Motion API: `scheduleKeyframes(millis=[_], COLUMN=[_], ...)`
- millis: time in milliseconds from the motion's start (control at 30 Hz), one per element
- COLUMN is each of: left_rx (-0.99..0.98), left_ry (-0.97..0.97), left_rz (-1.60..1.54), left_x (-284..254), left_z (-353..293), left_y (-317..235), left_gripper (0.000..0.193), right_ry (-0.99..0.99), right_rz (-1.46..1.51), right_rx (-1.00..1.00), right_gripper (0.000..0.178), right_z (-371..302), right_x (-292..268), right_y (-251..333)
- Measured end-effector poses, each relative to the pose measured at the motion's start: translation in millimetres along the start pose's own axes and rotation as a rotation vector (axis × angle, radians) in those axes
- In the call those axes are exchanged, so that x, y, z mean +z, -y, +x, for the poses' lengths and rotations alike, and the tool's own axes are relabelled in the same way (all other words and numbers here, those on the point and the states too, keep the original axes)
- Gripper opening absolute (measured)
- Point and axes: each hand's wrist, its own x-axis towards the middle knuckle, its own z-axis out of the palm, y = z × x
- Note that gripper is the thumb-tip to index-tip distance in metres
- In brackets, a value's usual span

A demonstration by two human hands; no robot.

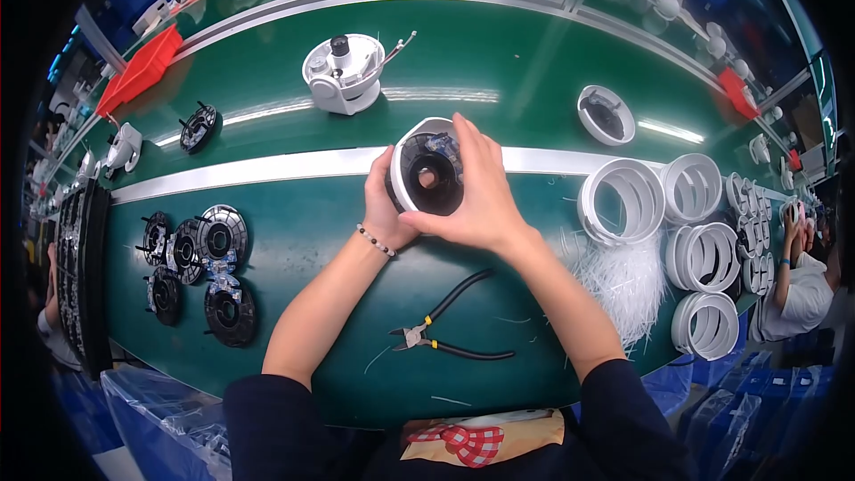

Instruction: Assemble circular electronic components into white plastic housings on an assembly line and trim wires with diagonal cutters.

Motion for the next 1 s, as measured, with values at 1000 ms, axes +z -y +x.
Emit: scheduleKeyframes(millis=[1000], left_rx=[0.028], left_ry=[0.003], left_rz=[0.087], left_x=[8], left_z=[32], left_y=[40], left_gripper=[0.052], right_ry=[-0.357], right_rz=[-0.141], right_rx=[0.244], right_gripper=[0.100], right_z=[-29], right_x=[20], right_y=[-25])
